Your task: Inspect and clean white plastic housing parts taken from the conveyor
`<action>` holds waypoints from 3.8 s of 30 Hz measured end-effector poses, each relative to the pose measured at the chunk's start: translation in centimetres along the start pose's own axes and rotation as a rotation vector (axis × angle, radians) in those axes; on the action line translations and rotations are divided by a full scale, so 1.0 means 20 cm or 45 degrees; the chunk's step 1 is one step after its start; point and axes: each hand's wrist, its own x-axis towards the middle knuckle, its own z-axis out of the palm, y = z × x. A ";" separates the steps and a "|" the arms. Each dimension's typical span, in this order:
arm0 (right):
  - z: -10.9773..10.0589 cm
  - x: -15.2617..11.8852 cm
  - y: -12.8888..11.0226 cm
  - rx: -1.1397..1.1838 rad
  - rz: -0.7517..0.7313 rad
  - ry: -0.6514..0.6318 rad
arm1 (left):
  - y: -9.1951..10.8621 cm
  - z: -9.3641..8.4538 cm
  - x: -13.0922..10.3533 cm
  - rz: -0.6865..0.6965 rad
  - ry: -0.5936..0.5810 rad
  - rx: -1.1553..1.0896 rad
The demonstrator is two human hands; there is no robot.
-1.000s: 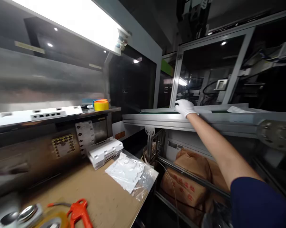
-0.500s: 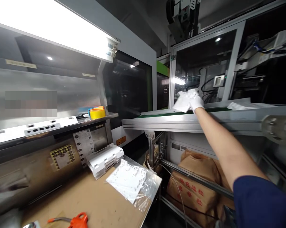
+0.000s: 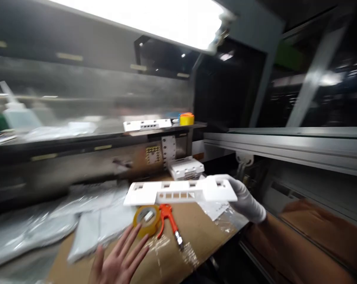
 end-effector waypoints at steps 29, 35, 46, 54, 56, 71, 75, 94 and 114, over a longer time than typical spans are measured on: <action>1.13 -0.43 0.16 0.542 0.646 0.090 | 0.18 0.02 -0.53 0.179 0.020 -0.528; 1.12 -0.44 0.18 0.499 0.639 0.091 | 0.18 0.05 -0.53 0.182 0.183 -0.491; 1.13 -0.44 0.18 0.478 0.654 0.095 | 0.17 0.06 -0.52 0.173 0.169 -0.458; 1.13 -0.44 0.19 0.475 0.679 0.094 | 0.15 0.06 -0.51 0.186 0.247 -0.514; 1.12 -0.43 0.19 0.464 0.675 0.095 | 0.15 0.07 -0.51 0.196 0.256 -0.527; 1.05 -0.40 0.27 0.476 0.860 0.074 | 0.11 0.13 -0.46 0.427 0.464 -0.226; 1.01 -0.41 0.22 0.689 0.955 -0.002 | 0.10 0.09 -0.47 0.560 0.495 -0.098; 0.98 -0.44 0.13 0.573 0.995 -0.035 | 0.09 0.01 -0.51 0.748 -0.133 0.079; 0.95 -0.47 0.20 0.598 0.975 -0.087 | 0.07 0.01 -0.51 0.617 0.087 0.150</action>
